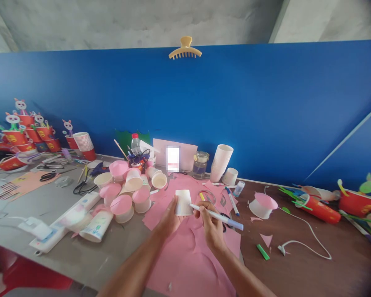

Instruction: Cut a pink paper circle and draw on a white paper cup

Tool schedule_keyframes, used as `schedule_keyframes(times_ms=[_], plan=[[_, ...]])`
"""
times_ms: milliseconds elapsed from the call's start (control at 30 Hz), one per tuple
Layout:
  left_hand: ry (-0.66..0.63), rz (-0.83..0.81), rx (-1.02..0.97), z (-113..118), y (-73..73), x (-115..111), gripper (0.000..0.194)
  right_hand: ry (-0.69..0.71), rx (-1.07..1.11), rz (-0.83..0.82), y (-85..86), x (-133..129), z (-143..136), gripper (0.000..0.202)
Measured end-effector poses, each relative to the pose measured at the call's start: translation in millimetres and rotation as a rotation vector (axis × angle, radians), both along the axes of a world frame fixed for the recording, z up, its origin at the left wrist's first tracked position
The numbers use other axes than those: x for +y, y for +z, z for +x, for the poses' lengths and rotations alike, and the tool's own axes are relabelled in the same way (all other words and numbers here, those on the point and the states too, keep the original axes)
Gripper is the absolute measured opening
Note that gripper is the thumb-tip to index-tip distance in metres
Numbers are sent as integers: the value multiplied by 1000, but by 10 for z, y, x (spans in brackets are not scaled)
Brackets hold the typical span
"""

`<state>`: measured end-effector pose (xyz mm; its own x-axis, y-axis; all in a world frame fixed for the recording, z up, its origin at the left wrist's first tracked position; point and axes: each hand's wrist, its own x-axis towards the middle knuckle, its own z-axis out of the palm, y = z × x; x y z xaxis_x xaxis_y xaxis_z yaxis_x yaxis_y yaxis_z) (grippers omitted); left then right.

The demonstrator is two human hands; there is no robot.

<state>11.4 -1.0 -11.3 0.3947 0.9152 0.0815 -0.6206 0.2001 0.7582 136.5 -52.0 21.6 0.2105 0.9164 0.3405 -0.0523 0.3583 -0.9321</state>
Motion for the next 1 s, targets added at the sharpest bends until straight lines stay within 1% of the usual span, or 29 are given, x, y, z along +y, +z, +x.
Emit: schedule_keyframes(times_ms=[133, 300, 433, 600, 733, 900, 1000], plan=[[-9, 10, -11, 4, -2, -12, 53, -15, -22, 34, -33, 14, -15, 23], [-1, 0, -21, 7, -14, -12, 52, 0, -53, 51, -69, 27, -14, 26], [12, -9, -20, 10, -41, -4, 52, 16, -57, 54, -57, 18, -14, 23], [9, -13, -12, 14, -40, -7, 51, 11, -96, 67, -21, -3, -24, 19], [28, -13, -1, 13, -34, -10, 50, 1, -139, 60, -63, 17, -25, 21], [11, -4, 15, 16, -7, -18, 51, 9, -106, 47, -136, 60, -16, 20], [3, -11, 7, 17, 14, -22, 50, 21, -79, 31, -134, 60, -11, 20]])
